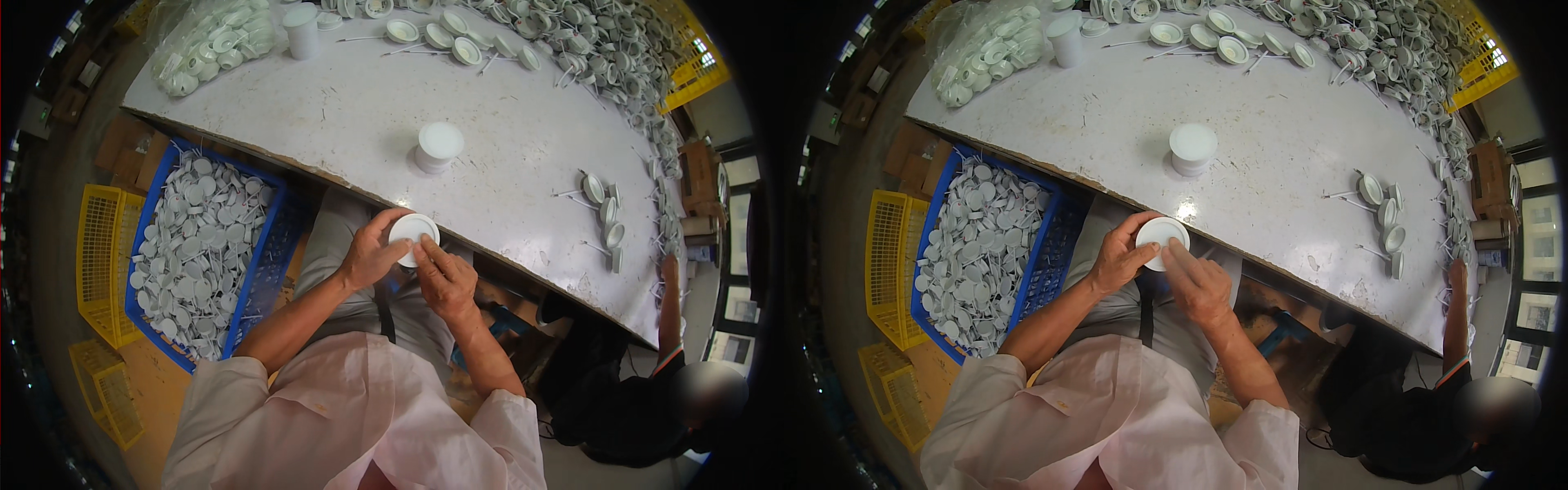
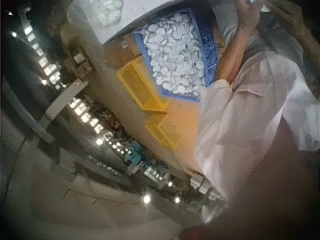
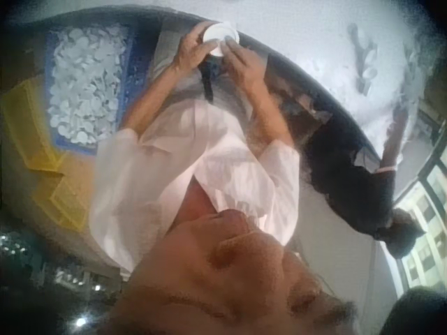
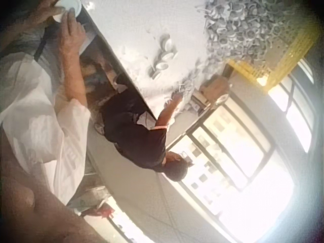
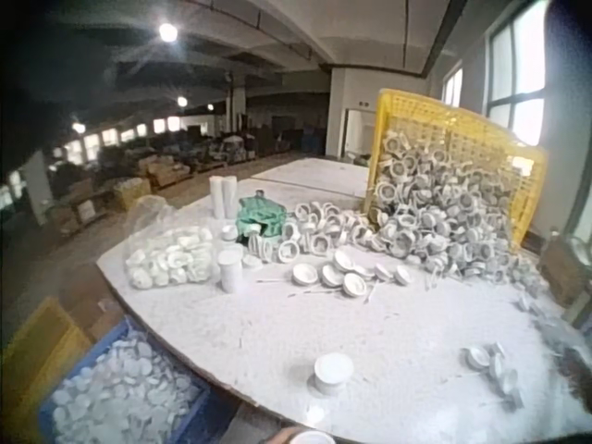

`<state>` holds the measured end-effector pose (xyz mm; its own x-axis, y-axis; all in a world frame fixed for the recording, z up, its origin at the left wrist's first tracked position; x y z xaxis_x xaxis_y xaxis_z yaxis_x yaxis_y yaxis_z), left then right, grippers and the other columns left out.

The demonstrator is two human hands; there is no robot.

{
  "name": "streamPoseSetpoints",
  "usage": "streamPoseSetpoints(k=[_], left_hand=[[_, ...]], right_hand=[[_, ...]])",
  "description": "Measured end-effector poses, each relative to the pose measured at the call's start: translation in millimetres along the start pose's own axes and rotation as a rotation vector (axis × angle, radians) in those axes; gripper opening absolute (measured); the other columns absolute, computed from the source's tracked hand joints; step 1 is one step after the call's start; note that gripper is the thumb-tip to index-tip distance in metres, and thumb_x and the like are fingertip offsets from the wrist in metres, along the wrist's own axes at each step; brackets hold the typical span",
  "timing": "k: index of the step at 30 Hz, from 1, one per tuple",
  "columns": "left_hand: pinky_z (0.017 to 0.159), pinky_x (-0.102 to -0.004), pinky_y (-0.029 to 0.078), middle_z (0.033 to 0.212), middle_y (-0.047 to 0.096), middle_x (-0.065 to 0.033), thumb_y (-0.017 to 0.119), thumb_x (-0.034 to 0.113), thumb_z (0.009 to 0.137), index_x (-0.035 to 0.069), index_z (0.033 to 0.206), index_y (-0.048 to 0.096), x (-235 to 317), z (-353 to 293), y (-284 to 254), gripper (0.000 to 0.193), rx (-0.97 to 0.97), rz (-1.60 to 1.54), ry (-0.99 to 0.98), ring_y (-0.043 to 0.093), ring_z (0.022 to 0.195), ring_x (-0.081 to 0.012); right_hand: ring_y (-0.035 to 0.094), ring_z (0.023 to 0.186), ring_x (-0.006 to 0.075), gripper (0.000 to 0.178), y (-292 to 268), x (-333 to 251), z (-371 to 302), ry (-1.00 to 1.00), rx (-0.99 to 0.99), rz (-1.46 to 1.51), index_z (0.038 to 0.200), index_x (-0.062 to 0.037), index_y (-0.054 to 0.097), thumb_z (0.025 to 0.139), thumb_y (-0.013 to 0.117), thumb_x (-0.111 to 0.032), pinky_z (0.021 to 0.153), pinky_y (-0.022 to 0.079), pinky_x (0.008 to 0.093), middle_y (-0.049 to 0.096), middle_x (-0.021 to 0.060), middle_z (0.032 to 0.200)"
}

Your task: The person assembles light fixtures by taking housings from a crate, picking circular diffuser covers from a stack on the table, pressing each cover into a housing by hand, and placing the assembled lights on the table.

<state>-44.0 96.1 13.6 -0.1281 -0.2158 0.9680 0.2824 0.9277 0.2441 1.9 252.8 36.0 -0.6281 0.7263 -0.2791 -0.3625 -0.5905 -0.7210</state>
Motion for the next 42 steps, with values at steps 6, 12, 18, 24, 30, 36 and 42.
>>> streamPoseSetpoints(k=[6,12,18,24,30,36,42], left_hand=[[0.074,-0.0244,0.051,0.099,0.064,-0.0089,0.065,0.016,0.087,-0.001,0.116,0.055,-15,3,-4,0.035,0.139,0.041,-0.126,0.06,0.087,-0.0122],[0.073,-0.0244,0.051,0.096,0.065,-0.0082,0.064,0.012,0.087,-0.002,0.108,0.061,-27,8,-4,0.026,0.151,-0.022,-0.111,0.06,0.084,-0.0117],[0.072,-0.024,0.05,0.094,0.066,-0.0085,0.064,0.006,0.084,-0.003,0.105,0.063,-26,5,-18,0.023,0.228,-0.089,-0.12,0.061,0.083,-0.0111],[0.081,-0.0271,0.048,0.1,0.064,-0.0079,0.061,0.014,0.088,-0.002,0.109,0.062,-37,-15,-162,0.026,0.584,-0.012,-0.098,0.061,0.09,-0.0144],[0.085,-0.0383,0.046,0.112,0.061,-0.0098,0.06,0.03,0.088,0.003,0.12,0.055,-57,-72,-366,0.042,0.893,-0.105,-0.246,0.059,0.099,-0.0234],[0.08,-0.039,0.044,0.115,0.059,-0.0097,0.057,0.025,0.087,0.003,0.117,0.055,-102,-205,-578,0.037,1.106,-0.214,-0.198,0.057,0.101,-0.0253],[0.084,-0.0412,0.046,0.113,0.06,-0.0143,0.059,0.027,0.083,-0.002,0.117,0.055,-83,-279,-615,0.044,1.411,0.043,-0.308,0.058,0.101,-0.0305]], right_hand=[[0.056,0.063,0.0154,0.04,10,-5,0,0.017,-0.035,0.01,0.105,-0.0038,0.064,0.065,0.067,-0.003,0.054,0.044,0.0277,0.063,0.0088,0.11],[0.057,0.067,0.0163,0.041,7,-3,0,0.005,-0.083,-0.001,0.106,-0.0039,0.064,0.065,0.066,-0.005,0.056,0.044,0.0295,0.063,0.0078,0.111],[0.059,0.082,0.0218,0.04,7,-4,8,0.092,-0.091,0.113,0.106,-0.0066,0.064,0.067,0.07,-0.007,0.065,0.049,0.0329,0.061,0.0085,0.112],[0.052,0.109,0.035,0.048,-74,88,-28,0.442,0.275,-0.441,0.115,-0.0076,0.058,0.07,0.072,-0.007,0.09,0.044,0.0438,0.051,0.0189,0.123],[0.039,0.124,0.0422,0.077,-210,233,-145,1.062,0.541,-0.872,0.133,0.0032,0.041,0.072,0.074,-0.031,0.103,0.032,0.0473,0.043,0.028,0.132],[0.046,0.121,0.0385,0.088,-225,284,-168,1.466,0.453,-0.536,0.134,0.0084,0.036,0.07,0.072,-0.04,0.103,0.035,0.0394,0.046,0.0291,0.13],[0.052,0.115,0.0305,0.077,-199,245,-158,1.311,0.684,-0.236,0.133,0.0085,0.038,0.075,0.073,-0.027,0.098,0.04,0.0337,0.05,0.0235,0.128]])
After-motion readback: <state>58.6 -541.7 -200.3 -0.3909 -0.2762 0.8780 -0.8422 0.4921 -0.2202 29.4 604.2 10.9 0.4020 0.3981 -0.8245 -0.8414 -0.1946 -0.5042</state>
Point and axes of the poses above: each hand's wrist, its own z-axis towards the middle knuckle, its own y-axis out of the palm, x = y × z, the point moved 2 cm from there along z, towards the middle knuckle
